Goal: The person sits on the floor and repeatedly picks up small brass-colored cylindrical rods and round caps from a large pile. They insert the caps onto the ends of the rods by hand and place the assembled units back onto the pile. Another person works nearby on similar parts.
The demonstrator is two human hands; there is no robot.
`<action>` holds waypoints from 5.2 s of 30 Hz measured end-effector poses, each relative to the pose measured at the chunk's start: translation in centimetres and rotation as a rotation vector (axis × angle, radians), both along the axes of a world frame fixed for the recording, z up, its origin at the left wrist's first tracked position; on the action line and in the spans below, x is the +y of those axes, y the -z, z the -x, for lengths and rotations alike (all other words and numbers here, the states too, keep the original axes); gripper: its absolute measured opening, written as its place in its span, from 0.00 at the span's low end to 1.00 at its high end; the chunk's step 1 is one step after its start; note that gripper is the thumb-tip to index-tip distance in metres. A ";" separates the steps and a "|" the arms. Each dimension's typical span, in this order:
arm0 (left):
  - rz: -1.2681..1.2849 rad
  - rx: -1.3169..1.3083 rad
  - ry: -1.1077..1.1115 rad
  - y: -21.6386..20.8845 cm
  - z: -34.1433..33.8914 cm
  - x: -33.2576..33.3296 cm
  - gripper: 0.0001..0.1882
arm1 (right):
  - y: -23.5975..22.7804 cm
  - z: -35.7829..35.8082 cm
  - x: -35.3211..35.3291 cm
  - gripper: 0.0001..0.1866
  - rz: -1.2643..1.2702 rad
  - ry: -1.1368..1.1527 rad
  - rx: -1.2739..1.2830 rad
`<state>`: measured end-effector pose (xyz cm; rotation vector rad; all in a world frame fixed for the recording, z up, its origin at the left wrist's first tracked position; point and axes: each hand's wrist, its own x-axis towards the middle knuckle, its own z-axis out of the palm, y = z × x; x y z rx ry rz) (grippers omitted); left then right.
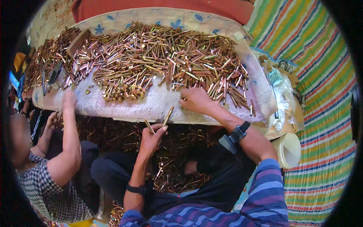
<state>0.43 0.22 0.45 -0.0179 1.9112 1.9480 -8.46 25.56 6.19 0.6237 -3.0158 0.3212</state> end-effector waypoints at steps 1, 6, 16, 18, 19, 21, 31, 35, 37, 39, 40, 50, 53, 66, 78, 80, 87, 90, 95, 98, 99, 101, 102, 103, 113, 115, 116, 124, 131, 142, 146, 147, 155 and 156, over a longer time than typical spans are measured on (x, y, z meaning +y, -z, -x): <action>-0.023 0.022 -0.011 0.1 0.1 0.1 0.13 | -0.1 -0.1 0.0 0.16 0.045 0.012 -0.011; -0.008 0.037 -0.009 0.4 0.1 0.3 0.14 | -1.9 -1.0 0.7 0.15 0.576 0.064 -0.286; -0.043 0.054 0.025 -0.6 0.0 0.9 0.14 | -4.2 -3.5 0.6 0.14 0.771 0.066 -0.559; -0.007 0.094 0.043 -0.5 0.0 0.9 0.15 | -4.2 -3.7 0.4 0.14 0.771 0.047 -0.551; 0.007 0.109 0.056 -0.4 0.0 0.9 0.15 | -4.2 -3.8 0.3 0.14 0.747 0.062 -0.550; 0.007 0.111 0.066 -0.3 0.0 0.9 0.15 | -4.2 -3.9 0.3 0.14 0.774 0.019 -0.552; 0.119 0.176 0.113 0.2 0.0 0.3 0.16 | -3.0 -3.4 1.4 0.14 0.480 -0.207 -0.303; 0.157 0.335 0.103 -0.7 0.0 0.4 0.14 | -3.6 -3.7 1.3 0.11 0.444 -0.261 -0.230; 0.108 0.076 0.170 -1.2 -0.2 -0.1 0.14 | -4.2 -4.0 1.1 0.11 0.441 -0.293 -0.199; 0.069 0.130 0.158 -1.4 -0.4 0.0 0.16 | -4.7 -4.3 1.0 0.12 0.460 -0.256 -0.262; 0.038 0.161 0.146 -1.5 -0.4 0.1 0.17 | -4.9 -4.5 0.8 0.13 0.449 -0.246 -0.271; 0.150 0.144 0.207 -3.3 -0.7 -0.1 0.13 | -6.0 -5.4 0.2 0.22 0.312 -0.126 -0.351; 0.154 0.178 0.201 -3.4 -0.6 0.0 0.13 | -5.4 -5.4 -0.1 0.24 0.188 -0.086 -0.332; 0.150 0.068 0.210 -1.4 -0.1 0.2 0.16 | -4.3 -5.3 -0.3 0.29 0.267 -0.253 -0.144; 0.180 0.072 0.200 -1.7 -0.4 0.8 0.14 | -4.6 -5.6 0.5 0.28 0.358 -0.103 -0.482; 0.176 0.082 0.216 -1.6 -0.4 1.1 0.15 | -4.4 -5.7 0.7 0.27 0.399 -0.056 -0.592; 0.177 0.028 0.213 -0.9 -0.4 1.2 0.15 | -3.3 -5.9 0.9 0.32 0.440 -0.102 -0.522; 0.178 0.061 0.228 -0.6 -0.5 1.4 0.14 | -3.0 -6.0 1.0 0.33 0.428 -0.019 -0.689; 0.192 0.095 0.259 -0.7 -0.3 1.6 0.16 | -3.6 -6.0 1.4 0.33 0.423 0.045 -0.763; 0.148 0.108 0.241 -1.0 -0.4 1.7 0.18 | -4.3 -6.2 1.7 0.32 0.476 0.095 -0.818; 0.134 0.125 0.209 -1.1 -0.5 1.9 0.19 | -4.5 -6.3 1.9 0.31 0.499 0.103 -0.838; 0.111 0.073 0.170 -1.4 -0.4 2.1 0.21 | -4.8 -6.3 2.3 0.31 0.430 0.131 -0.871; 0.108 0.003 0.164 -1.5 -0.3 2.0 0.22 | -4.8 -6.4 2.4 0.32 0.402 0.142 -0.873; 0.118 -0.066 0.150 -1.6 -0.2 2.0 0.23 | -4.8 -6.4 2.4 0.31 0.427 0.111 -0.913; 0.193 0.041 0.275 -1.2 -0.9 3.2 0.17 | -3.5 -6.7 -0.4 0.20 0.674 -0.138 -0.684; 0.223 0.002 0.290 -1.2 -0.9 3.4 0.17 | -2.8 -6.5 -1.0 0.19 0.684 -0.236 -0.657; 0.222 0.003 0.296 -1.2 -0.8 3.5 0.16 | -2.5 -6.2 -1.1 0.17 0.610 -0.245 -0.628; 0.206 0.028 0.319 -0.5 -0.9 3.9 0.14 | -2.1 -6.9 -0.6 0.15 0.732 -0.282 -0.467; 0.148 0.043 0.337 0.0 -0.9 4.8 0.12 | -2.0 -6.6 -0.4 0.14 0.590 -0.203 -0.579; -0.002 -0.105 0.236 -2.3 0.5 5.0 0.13 | -3.4 -5.4 2.7 0.15 0.857 0.098 -0.580; -0.079 -0.105 0.177 -1.7 0.7 5.3 0.14 | -4.4 -4.5 3.1 0.16 0.832 0.154 -0.556; -0.094 -0.110 0.170 -1.5 0.8 5.2 0.15 | -4.6 -4.1 3.2 0.16 0.836 0.188 -0.496; -0.136 -0.138 0.162 -0.7 2.1 4.9 0.16 | -3.5 1.8 4.8 0.16 0.327 0.186 0.106; -0.144 -0.145 0.160 -0.6 2.1 4.9 0.16 | -3.0 2.6 5.0 0.15 0.254 0.180 0.129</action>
